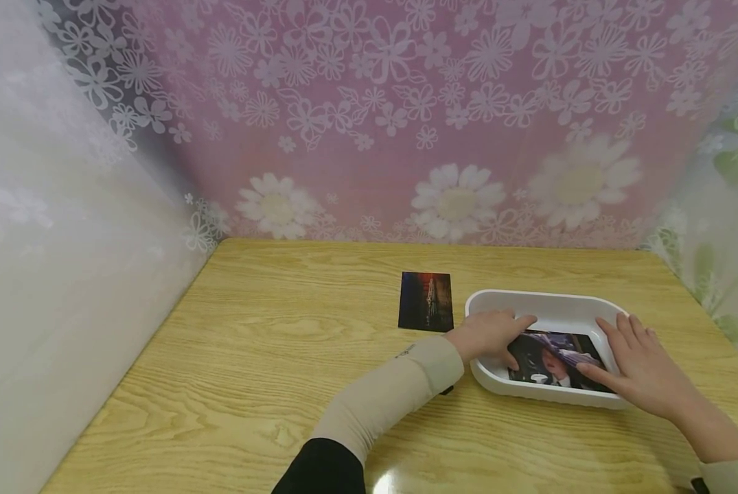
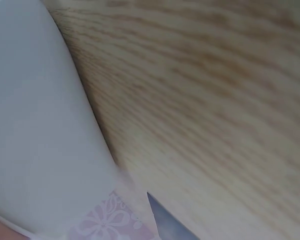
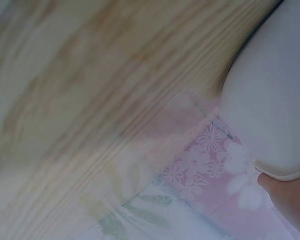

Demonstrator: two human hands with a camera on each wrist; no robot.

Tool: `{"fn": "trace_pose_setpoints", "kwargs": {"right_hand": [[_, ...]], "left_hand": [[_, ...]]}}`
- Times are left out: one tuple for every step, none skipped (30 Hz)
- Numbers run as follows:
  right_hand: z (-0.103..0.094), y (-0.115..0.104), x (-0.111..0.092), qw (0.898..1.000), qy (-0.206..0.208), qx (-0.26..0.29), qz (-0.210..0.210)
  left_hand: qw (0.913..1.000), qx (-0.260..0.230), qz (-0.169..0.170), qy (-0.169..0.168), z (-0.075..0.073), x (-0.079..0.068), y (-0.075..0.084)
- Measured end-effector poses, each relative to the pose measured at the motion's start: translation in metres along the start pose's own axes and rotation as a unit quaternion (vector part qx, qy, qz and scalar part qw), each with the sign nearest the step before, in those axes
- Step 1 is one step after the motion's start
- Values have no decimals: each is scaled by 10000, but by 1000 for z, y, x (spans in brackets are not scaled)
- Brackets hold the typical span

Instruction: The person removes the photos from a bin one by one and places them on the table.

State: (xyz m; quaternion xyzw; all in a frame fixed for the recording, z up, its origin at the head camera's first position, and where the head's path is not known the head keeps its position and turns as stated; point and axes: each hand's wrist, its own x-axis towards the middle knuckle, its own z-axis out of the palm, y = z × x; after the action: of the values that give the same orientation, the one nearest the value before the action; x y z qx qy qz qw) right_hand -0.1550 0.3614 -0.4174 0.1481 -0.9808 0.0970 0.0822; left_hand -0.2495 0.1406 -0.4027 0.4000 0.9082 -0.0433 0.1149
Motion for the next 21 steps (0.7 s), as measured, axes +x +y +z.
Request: {"fn": "trace_pose_setpoints", "kwargs": {"right_hand": [[0, 0, 0, 10000, -4, 5, 1], [0, 0, 0, 10000, -10, 16, -1], [0, 0, 0, 10000, -12, 31, -8], [0, 1, 0, 10000, -1, 41, -10], [0, 1, 0, 10000, 10, 49, -12], [0, 1, 0, 10000, 22, 48, -15], [0, 1, 0, 10000, 36, 46, -29], [1, 2, 0, 10000, 51, 39, -37], [1, 2, -1, 10000, 62, 35, -41], [2, 2, -1, 10000, 75, 22, -48], [2, 3, -1, 10000, 77, 23, -54], [2, 3, -1, 9999, 76, 21, -63], [2, 3, -1, 9999, 78, 22, -69], [2, 3, -1, 9999, 78, 24, -73], [2, 3, -1, 9999, 78, 30, -75], [2, 3, -1, 9999, 75, 26, -78], [2, 3, -1, 9999, 79, 19, -77], [2, 3, -1, 9999, 77, 12, -82], [2, 3, -1, 9999, 74, 8, -81], [2, 3, 0, 10000, 59, 0, -76], [2, 3, 0, 10000, 43, -11, -71]], "left_hand": [[10000, -24, 14, 22, 0, 0, 0], [10000, -63, 27, 42, 0, 0, 0], [9999, -99, 32, 62, 0, 0, -1], [9999, -146, 34, 85, 0, 0, -1], [9998, -192, 35, 105, 0, 1, -1], [9996, -237, 37, 128, 0, 1, -2], [9995, -283, 34, 144, 0, 1, -2], [9993, -316, 49, 169, 0, 2, -2], [9992, -345, 64, 197, 0, 2, -3], [9991, -362, 81, 228, 0, 2, -3], [9989, -385, 98, 252, 0, 3, -4], [9986, -425, 125, 284, 0, 3, -5], [9983, -465, 160, 323, 1, 3, -6], [9979, -497, 199, 367, 1, 3, -6], [9974, -551, 224, 405, 1, 3, -7], [9968, -616, 257, 443, 1, 3, -8], [9961, -681, 293, 479, 1, 3, -9], [9953, -742, 330, 519, 1, 3, -9], [9948, -788, 354, 545, 0, 3, -10], [9942, -837, 376, 567, 0, 3, -10], [9937, -880, 397, 575, 0, 2, -11]]}}
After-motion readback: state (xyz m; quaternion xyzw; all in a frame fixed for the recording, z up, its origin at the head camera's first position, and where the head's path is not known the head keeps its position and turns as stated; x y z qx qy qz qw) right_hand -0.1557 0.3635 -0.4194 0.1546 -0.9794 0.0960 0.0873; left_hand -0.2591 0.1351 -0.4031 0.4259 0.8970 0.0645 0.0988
